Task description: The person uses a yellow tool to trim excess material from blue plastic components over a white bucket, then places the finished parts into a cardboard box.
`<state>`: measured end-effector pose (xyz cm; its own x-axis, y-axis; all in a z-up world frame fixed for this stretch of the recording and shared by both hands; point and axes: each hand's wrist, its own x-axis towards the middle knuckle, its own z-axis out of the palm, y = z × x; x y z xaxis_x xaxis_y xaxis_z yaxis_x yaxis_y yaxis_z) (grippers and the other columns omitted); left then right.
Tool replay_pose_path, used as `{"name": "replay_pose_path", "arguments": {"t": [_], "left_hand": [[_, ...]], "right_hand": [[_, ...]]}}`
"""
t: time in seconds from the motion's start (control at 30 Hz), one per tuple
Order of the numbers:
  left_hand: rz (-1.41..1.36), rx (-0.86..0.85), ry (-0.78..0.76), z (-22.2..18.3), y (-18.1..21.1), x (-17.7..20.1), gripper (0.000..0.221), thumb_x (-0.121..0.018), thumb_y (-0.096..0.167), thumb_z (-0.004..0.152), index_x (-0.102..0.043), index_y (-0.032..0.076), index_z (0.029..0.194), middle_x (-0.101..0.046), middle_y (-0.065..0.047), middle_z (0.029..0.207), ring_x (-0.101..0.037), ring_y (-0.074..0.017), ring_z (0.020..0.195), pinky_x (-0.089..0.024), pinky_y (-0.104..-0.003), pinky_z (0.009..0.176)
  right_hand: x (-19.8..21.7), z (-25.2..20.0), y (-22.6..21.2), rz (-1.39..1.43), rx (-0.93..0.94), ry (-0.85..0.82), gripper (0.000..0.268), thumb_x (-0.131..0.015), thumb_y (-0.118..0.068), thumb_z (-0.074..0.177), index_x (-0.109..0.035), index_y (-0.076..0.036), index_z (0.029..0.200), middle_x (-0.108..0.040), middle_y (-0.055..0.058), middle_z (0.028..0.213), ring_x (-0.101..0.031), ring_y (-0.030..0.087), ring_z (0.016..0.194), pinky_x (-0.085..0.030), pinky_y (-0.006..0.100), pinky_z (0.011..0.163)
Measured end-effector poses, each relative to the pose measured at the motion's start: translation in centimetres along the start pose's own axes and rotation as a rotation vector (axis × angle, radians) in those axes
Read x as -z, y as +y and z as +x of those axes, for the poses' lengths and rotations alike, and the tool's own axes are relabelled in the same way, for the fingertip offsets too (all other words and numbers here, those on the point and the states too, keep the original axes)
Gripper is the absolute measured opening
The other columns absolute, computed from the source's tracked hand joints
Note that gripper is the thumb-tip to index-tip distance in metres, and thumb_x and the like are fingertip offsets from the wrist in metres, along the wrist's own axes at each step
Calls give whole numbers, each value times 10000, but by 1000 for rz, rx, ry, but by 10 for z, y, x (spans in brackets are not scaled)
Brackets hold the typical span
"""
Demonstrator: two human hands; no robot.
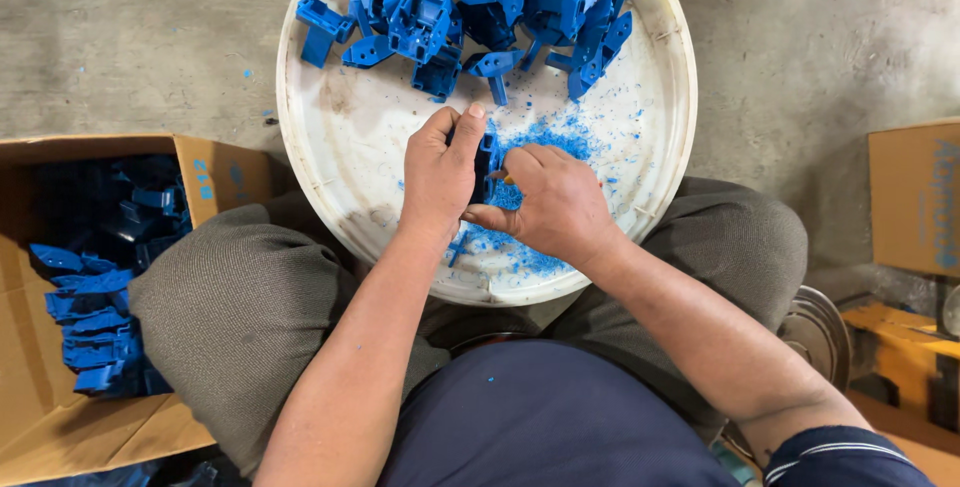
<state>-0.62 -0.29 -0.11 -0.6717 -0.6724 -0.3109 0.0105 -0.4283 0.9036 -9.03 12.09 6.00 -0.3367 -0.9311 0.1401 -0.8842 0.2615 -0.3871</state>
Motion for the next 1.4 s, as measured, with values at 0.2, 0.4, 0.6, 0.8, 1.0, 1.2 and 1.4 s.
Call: {"name": "replay_pose_path", "arguments": {"t": [0.2,0.4,0.6,0.8,1.0,1.2,1.4], "left_hand": [[25,-1,23,-1,-1,-1,421,-666,342,995,-525,80,697,-434,55,626,-355,-52,621,-344,-289,522],[-43,14,10,-1,6,0,415,-661,343,1002,-523,88,704,-429,65,636,-344,-46,614,-324,-280,515],[-68,6,48,-3,7,1,433,-660,343,1013,-502,90,699,-398,68,645,-316,-49,618,-296,-281,512],[-111,-90,123,-8,8,-4,404,-619,312,1053,-499,96,733,-408,72,698,-324,-43,674,-312,-266,563],[-205,-173,169,-7,1,-2,265,-555,260,1095,-565,83,898,-458,60,788,-361,-49,727,-334,-253,638],[-347,-143,116,-14,8,-9,143,-524,195,1077,-569,79,1006,-629,-34,914,-547,-103,854,-472,-272,798],[-378,-191,74,-18,8,-16,138,-496,197,1103,-553,82,1052,-639,-73,973,-570,-136,926,-484,-298,862]], "right_hand": [[0,-1,0,24,-23,-4,647,-828,-623,738,-626,-30,898,-652,132,805,-658,342,734,-530,442,655],[-1,0,-1,-10,-20,-31,655,-784,-666,762,-620,-38,849,-635,125,762,-642,342,690,-515,452,608],[-5,-5,0,-52,27,8,593,-731,-651,828,-612,-72,784,-607,101,709,-624,329,659,-489,456,574],[-8,-4,6,52,-110,-201,584,-713,-622,873,-602,-79,692,-603,103,656,-619,350,646,-458,464,557],[-2,-8,11,301,-197,-184,593,-727,-616,839,-595,-42,771,-574,129,647,-579,348,594,-448,430,551],[4,-6,10,328,-234,-111,623,-712,-636,837,-586,-26,844,-580,154,658,-586,367,607,-456,443,560],[7,-3,14,304,-256,-131,560,-676,-598,888,-610,-46,820,-621,165,691,-607,413,663,-457,491,580]]}}
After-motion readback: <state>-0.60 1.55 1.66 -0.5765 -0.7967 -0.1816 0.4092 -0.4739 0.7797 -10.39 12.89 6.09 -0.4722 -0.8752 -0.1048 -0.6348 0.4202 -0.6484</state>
